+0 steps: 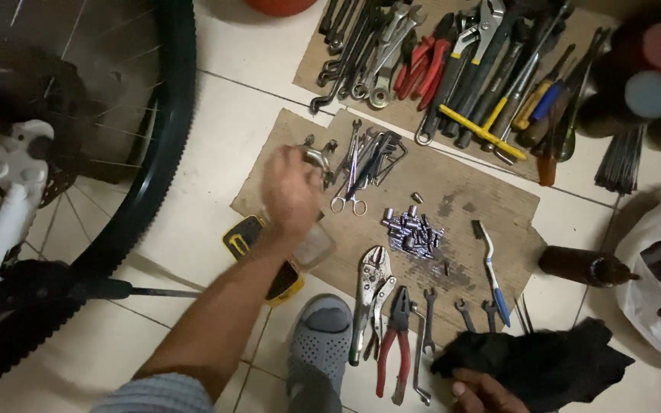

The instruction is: The person cleans a metal mechanical part using a spray bottle and a black cloth. They then rummage through a plastic bag containing various metal parts and tools, picking up and wiping a small metal piece with the cloth.

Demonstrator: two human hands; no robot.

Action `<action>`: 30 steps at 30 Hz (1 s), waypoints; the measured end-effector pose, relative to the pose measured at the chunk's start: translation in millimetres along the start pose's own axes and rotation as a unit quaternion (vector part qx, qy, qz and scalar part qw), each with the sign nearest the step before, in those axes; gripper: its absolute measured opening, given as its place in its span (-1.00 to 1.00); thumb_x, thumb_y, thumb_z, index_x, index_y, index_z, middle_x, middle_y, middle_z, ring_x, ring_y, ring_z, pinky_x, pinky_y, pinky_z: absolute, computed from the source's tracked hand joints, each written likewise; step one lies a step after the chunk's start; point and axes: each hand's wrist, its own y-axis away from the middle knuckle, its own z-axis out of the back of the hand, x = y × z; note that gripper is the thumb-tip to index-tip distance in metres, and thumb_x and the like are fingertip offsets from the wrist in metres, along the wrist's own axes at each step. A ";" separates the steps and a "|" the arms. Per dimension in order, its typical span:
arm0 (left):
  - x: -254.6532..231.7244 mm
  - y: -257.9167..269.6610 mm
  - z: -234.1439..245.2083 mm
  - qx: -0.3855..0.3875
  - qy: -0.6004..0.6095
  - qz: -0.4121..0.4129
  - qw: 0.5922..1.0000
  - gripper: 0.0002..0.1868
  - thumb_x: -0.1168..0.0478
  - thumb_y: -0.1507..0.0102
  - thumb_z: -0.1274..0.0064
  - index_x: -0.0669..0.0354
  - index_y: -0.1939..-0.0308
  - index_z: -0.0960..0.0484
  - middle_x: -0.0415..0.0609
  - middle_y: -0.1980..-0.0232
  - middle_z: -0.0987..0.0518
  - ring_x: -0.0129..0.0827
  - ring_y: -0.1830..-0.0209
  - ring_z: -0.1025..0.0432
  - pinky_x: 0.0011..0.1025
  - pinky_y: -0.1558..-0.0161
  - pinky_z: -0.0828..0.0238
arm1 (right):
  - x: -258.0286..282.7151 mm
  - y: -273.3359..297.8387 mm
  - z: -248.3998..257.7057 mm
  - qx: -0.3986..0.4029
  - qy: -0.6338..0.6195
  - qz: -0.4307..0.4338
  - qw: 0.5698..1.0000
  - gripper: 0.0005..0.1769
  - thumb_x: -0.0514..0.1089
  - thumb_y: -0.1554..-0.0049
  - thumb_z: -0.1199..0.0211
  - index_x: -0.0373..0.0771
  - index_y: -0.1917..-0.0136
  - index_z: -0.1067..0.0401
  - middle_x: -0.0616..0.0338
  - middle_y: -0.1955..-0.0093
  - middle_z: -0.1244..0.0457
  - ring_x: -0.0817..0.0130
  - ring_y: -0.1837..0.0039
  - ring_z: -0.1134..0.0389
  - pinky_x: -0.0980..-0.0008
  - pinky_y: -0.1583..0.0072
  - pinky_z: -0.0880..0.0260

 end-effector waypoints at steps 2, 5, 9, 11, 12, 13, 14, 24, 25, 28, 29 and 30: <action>16.4 -17.9 6.0 0.087 -0.032 0.058 0.994 -0.51 0.20 -0.19 -0.26 0.11 -0.19 -0.51 0.02 -0.14 -0.54 -0.11 -0.10 -0.43 -0.09 0.00 -0.49 | 0.3 -2.6 0.6 0.000 0.020 0.000 1.000 -0.68 -0.13 -0.18 -0.40 -0.15 -0.21 -0.68 -0.03 -0.01 -0.52 0.18 -0.01 -0.52 0.36 -0.21 -0.40; 34.1 -38.1 8.5 0.220 -0.069 0.135 0.964 -0.61 0.09 -0.28 -0.16 0.02 -0.16 -0.50 -0.04 0.03 -0.57 -0.14 0.04 -0.46 -0.10 0.09 -0.50 | -1.3 -5.9 -1.3 -0.009 0.034 -0.002 0.999 -0.67 -0.08 -0.16 -0.42 -0.11 -0.19 -0.70 0.03 -0.06 -0.54 0.21 -0.06 -0.54 0.39 -0.25 -0.39; 34.1 -47.4 11.4 0.289 0.000 0.223 0.931 -0.87 0.13 -0.40 -0.01 -0.10 0.08 -0.68 -0.24 0.37 -0.59 -0.45 0.51 -0.42 -0.44 0.51 -0.49 | 6.4 5.1 -4.3 -0.014 0.005 -0.005 1.000 -0.69 -0.16 -0.18 -0.41 -0.16 -0.20 -0.68 -0.04 -0.03 -0.53 0.14 0.00 -0.52 0.32 -0.18 -0.44; 51.1 -45.6 -5.6 0.261 0.002 0.209 0.942 -0.84 0.15 -0.40 0.01 -0.05 0.16 -0.69 -0.20 0.37 -0.61 -0.40 0.48 -0.45 -0.41 0.45 -0.53 | 3.6 -1.1 -7.0 -0.023 -0.002 -0.012 1.000 -0.70 -0.21 -0.18 -0.41 -0.17 -0.20 -0.68 -0.05 -0.04 -0.52 0.14 0.01 -0.51 0.31 -0.17 -0.43; 59.7 -43.5 -14.2 0.234 0.005 0.195 0.953 -0.79 0.16 -0.41 0.03 0.00 0.23 -0.71 -0.15 0.37 -0.63 -0.36 0.44 -0.49 -0.38 0.40 -0.56 | 1.3 -4.0 -8.4 -0.032 -0.010 -0.019 0.999 -0.70 -0.25 -0.19 -0.41 -0.18 -0.20 -0.68 -0.06 -0.04 -0.52 0.15 0.01 -0.49 0.31 -0.16 -0.41; 52.3 -45.9 -4.5 0.235 0.005 0.196 0.952 -0.79 0.16 -0.41 0.03 0.00 0.23 -0.71 -0.15 0.37 -0.63 -0.36 0.44 -0.49 -0.38 0.40 -0.56 | 3.4 0.3 -8.6 -0.032 -0.008 -0.020 0.999 -0.70 -0.25 -0.19 -0.41 -0.18 -0.20 -0.68 -0.06 -0.04 -0.52 0.15 0.01 -0.49 0.31 -0.16 -0.41; 45.1 -49.1 5.5 0.235 0.061 0.219 0.945 -0.73 0.23 -0.44 0.10 0.03 0.32 -0.64 -0.20 0.43 -0.53 -0.40 0.50 -0.43 -0.42 0.49 -0.47 | 5.9 4.7 -9.3 -0.038 -0.002 -0.015 0.999 -0.71 -0.23 -0.18 -0.41 -0.18 -0.19 -0.68 -0.05 -0.04 -0.52 0.14 0.01 -0.50 0.31 -0.17 -0.41; 83.0 -88.4 -5.5 0.205 0.059 0.210 0.954 -0.82 0.23 -0.31 0.09 0.03 0.36 -0.60 -0.23 0.44 -0.43 -0.38 0.39 -0.32 -0.34 0.35 -0.27 | -2.9 -13.2 -9.7 -0.012 -0.004 -0.023 1.000 -0.66 -0.21 -0.20 -0.39 -0.20 -0.25 -0.66 -0.13 -0.07 -0.51 0.07 -0.02 -0.50 0.26 -0.18 -0.42; 86.3 -89.2 -8.5 0.205 0.059 0.211 0.954 -0.82 0.23 -0.31 0.09 0.03 0.36 -0.60 -0.23 0.44 -0.43 -0.38 0.39 -0.32 -0.34 0.35 -0.27 | -4.2 -15.1 -10.8 -0.011 -0.003 -0.023 1.000 -0.66 -0.21 -0.20 -0.39 -0.20 -0.25 -0.66 -0.13 -0.07 -0.51 0.07 -0.02 -0.50 0.26 -0.18 -0.42; 85.2 -86.4 -12.2 0.213 0.047 0.216 0.952 -0.80 0.25 -0.27 0.15 0.06 0.16 -0.62 -0.05 0.29 -0.57 -0.21 0.28 -0.46 -0.28 0.25 -0.40 | -4.0 -12.1 -13.3 -0.026 0.116 0.009 0.993 -0.65 0.00 -0.14 -0.40 0.01 -0.20 -0.69 0.20 -0.20 -0.51 0.32 -0.18 -0.52 0.44 -0.29 -0.38; 79.3 -82.6 -8.2 0.210 0.055 0.215 0.952 -0.71 0.29 -0.30 0.21 0.03 -0.03 -0.57 0.00 0.22 -0.58 -0.17 0.25 -0.46 -0.25 0.22 -0.40 | -0.5 -5.6 -15.8 -0.044 0.089 0.010 0.995 -0.68 -0.04 -0.15 -0.40 -0.03 -0.18 -0.69 0.15 -0.13 -0.52 0.28 -0.10 -0.52 0.41 -0.23 -0.40; 73.7 -80.1 -3.7 0.207 0.063 0.213 0.953 -0.59 0.32 -0.33 0.28 -0.01 -0.21 -0.52 0.05 0.16 -0.59 -0.13 0.21 -0.47 -0.23 0.18 -0.41 | 3.3 0.5 -19.3 -0.061 0.061 0.012 0.996 -0.71 -0.09 -0.16 -0.40 -0.07 -0.15 -0.69 0.09 -0.07 -0.53 0.23 -0.02 -0.53 0.38 -0.18 -0.43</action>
